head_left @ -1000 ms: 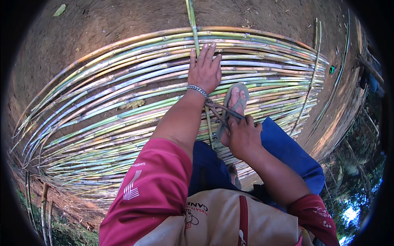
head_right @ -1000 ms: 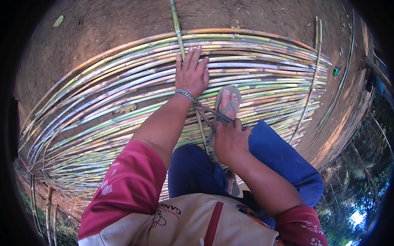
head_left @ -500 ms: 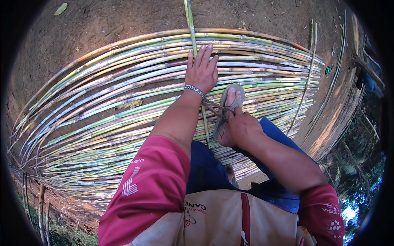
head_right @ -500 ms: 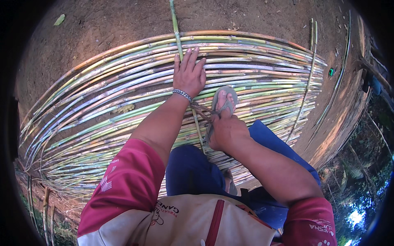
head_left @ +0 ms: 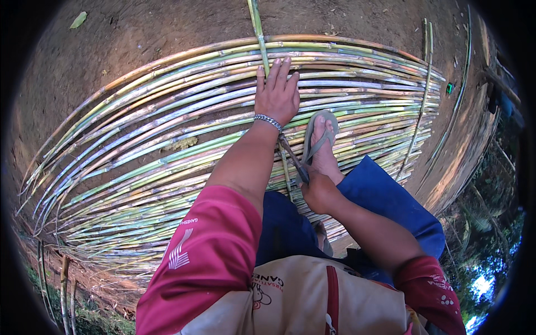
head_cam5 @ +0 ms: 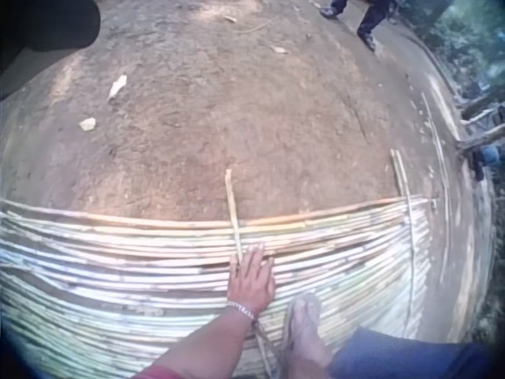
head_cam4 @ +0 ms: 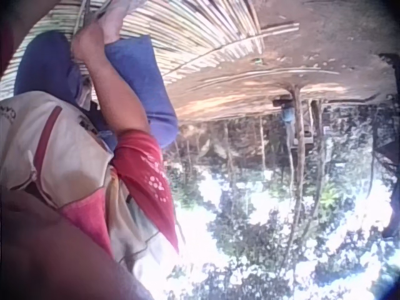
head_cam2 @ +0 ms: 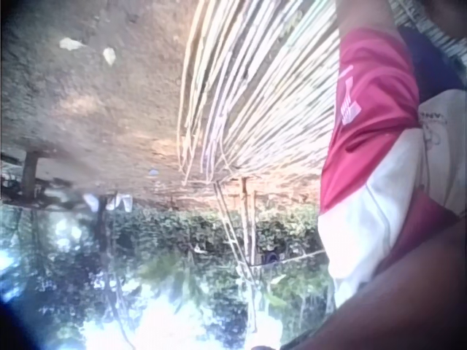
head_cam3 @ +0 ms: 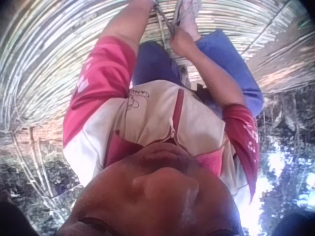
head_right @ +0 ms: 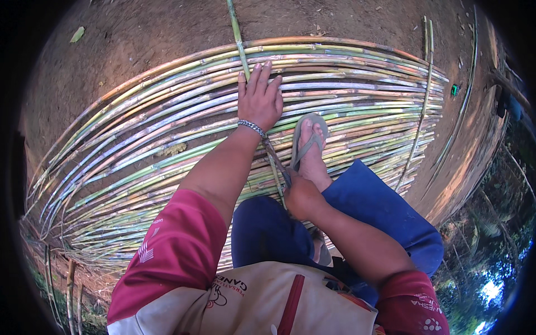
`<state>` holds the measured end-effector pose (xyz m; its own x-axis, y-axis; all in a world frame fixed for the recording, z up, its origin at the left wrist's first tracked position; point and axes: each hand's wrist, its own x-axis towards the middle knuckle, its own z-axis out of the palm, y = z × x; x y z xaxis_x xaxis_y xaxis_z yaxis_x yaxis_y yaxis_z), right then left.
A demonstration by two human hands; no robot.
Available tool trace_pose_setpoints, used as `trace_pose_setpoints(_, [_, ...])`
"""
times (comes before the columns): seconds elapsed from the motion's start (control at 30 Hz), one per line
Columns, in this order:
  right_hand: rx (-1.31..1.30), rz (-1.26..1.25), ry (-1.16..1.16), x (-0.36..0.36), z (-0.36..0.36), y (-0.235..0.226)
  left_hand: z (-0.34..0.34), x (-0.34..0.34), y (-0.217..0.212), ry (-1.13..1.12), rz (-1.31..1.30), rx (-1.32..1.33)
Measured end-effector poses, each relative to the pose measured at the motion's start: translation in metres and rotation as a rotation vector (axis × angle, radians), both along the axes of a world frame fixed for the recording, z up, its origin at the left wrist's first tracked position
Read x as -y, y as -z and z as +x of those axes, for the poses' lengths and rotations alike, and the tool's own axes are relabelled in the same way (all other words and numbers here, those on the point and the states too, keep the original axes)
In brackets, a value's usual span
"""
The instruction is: The person sits on the ground and weaves a bamboo mat by interlacing thin bamboo strips. They use a hammer to secure the strips and occasionally adjust the mat's position. Another person is visible in the background working on a similar mat.
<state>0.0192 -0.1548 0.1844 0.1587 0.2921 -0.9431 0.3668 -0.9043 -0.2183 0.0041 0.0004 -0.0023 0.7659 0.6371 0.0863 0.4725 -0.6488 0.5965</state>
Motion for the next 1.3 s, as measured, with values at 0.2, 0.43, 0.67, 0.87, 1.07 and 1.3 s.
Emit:
trace_pose_setpoints(0.2, [0.044,-0.012,0.093,0.012,-0.016,0.006,0.0,0.0,0.001,0.0,-0.017,0.014])
trace_pose_setpoints(0.43, [0.052,0.043,0.145,0.022,-0.02,0.011,-0.002,0.0,0.001,0.0,-0.018,0.023])
trace_pose_setpoints(0.67, [0.063,0.062,0.128,0.02,-0.025,0.012,-0.004,0.0,0.0,0.011,-0.053,0.061])
trace_pose_setpoints(0.87, [-0.057,0.012,0.152,0.026,-0.013,0.014,-0.018,-0.004,-0.011,-0.061,-0.197,0.24])
trace_pose_setpoints(1.07, [-0.417,-0.185,0.93,0.019,-0.013,0.011,-0.091,0.067,-0.064,-0.753,-0.781,0.395])
trace_pose_setpoints(1.3, [-0.997,-0.156,1.42,0.029,-0.001,0.017,-0.107,0.123,-0.073,-0.845,-2.425,0.427])
